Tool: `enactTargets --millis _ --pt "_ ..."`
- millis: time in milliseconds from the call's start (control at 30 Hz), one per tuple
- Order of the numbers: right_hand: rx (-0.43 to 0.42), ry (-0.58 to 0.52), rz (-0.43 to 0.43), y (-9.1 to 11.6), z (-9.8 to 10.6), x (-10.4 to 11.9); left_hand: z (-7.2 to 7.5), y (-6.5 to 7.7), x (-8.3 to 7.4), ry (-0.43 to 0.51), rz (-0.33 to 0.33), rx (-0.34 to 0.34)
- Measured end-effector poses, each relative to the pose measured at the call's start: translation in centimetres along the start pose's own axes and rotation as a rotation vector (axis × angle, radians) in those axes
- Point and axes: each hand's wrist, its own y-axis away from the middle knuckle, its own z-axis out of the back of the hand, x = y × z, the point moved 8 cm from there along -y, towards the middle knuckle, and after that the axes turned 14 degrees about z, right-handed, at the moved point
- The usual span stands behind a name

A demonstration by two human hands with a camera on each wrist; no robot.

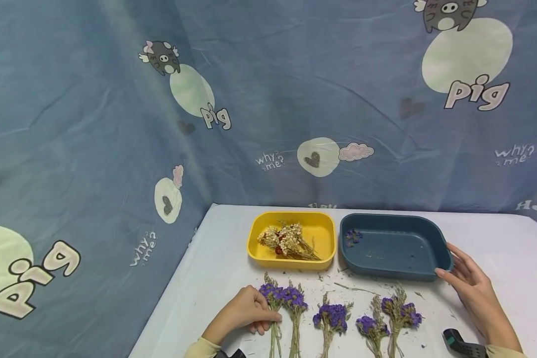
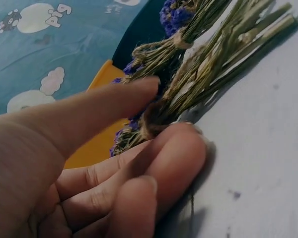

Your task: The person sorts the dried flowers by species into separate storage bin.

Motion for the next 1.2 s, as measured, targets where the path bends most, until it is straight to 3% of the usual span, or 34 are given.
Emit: enactTargets --millis 333,633,933,1200 --pt "0.002 -0.063 0.022 -0.4 0.2 0.3 0.1 0.0 -0.1 0.069 -0.051 -0.017" --pt "0.004 -0.033 0.042 -0.7 0.2 0.8 0.6 0.0 -0.5 0.130 -0.103 0.024" --pt "0.000 -0.028 0.059 -0.6 0.2 0.9 0.1 0.2 -1.3 0.118 -0.183 0.044" --pt "-0.004 -0.056 0.030 -0.5 0.0 0.8 -0.7 1.1 -2.5 0.117 -0.281 0.104"
